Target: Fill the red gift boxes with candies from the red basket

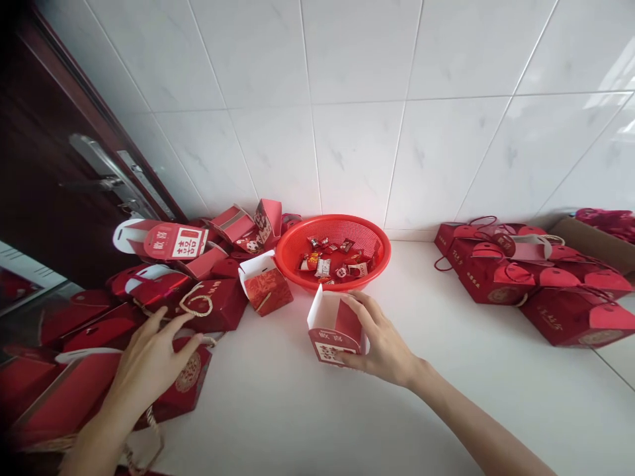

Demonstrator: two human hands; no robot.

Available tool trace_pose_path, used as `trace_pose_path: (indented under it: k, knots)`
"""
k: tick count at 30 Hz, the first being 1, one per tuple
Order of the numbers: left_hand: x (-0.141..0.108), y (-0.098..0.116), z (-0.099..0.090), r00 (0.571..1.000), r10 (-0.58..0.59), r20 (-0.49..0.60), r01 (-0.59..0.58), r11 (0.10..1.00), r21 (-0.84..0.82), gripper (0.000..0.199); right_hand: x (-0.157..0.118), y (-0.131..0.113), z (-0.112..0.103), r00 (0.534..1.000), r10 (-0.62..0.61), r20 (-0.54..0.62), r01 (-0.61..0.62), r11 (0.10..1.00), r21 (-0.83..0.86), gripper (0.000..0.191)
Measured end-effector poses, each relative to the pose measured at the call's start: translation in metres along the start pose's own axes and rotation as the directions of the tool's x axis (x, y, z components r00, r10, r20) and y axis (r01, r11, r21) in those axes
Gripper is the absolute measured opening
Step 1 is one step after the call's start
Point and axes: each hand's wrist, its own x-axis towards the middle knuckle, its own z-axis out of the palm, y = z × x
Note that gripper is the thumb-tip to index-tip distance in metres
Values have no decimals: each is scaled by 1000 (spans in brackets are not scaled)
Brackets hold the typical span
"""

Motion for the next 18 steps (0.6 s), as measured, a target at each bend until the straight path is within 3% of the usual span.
trace_pose_path:
  k: [4, 7, 9, 13, 16, 18]
  knots:
    - [18, 24, -13, 973, -75, -220, 57, 994, -90, 28, -8, 13, 8, 1000, -20, 13, 20, 1000, -15, 95]
    - [23, 55, -31, 943, -49, -329, -27, 974, -224, 25, -12, 20, 10, 999, -39, 30, 39, 999, 13, 102]
    - [21, 80, -41, 939, 4, -344, -127, 933, -336, 22, -12, 21, 7, 999, -42, 23, 41, 998, 49, 99]
    - [18, 134, -43, 935, 281, -218, -355, 735, -577, 24, -5, 13, -1, 998, -53, 15, 51, 992, 113, 67]
    - [20, 169, -33, 863, 500, -71, -410, 613, -675, 27, 4, 0, -9, 997, -20, 81, 14, 997, 73, 51]
    - [23, 185, -26, 814, 578, 46, -389, 603, -696, 30, 12, -9, -14, 991, 1, 135, -6, 999, 37, 53]
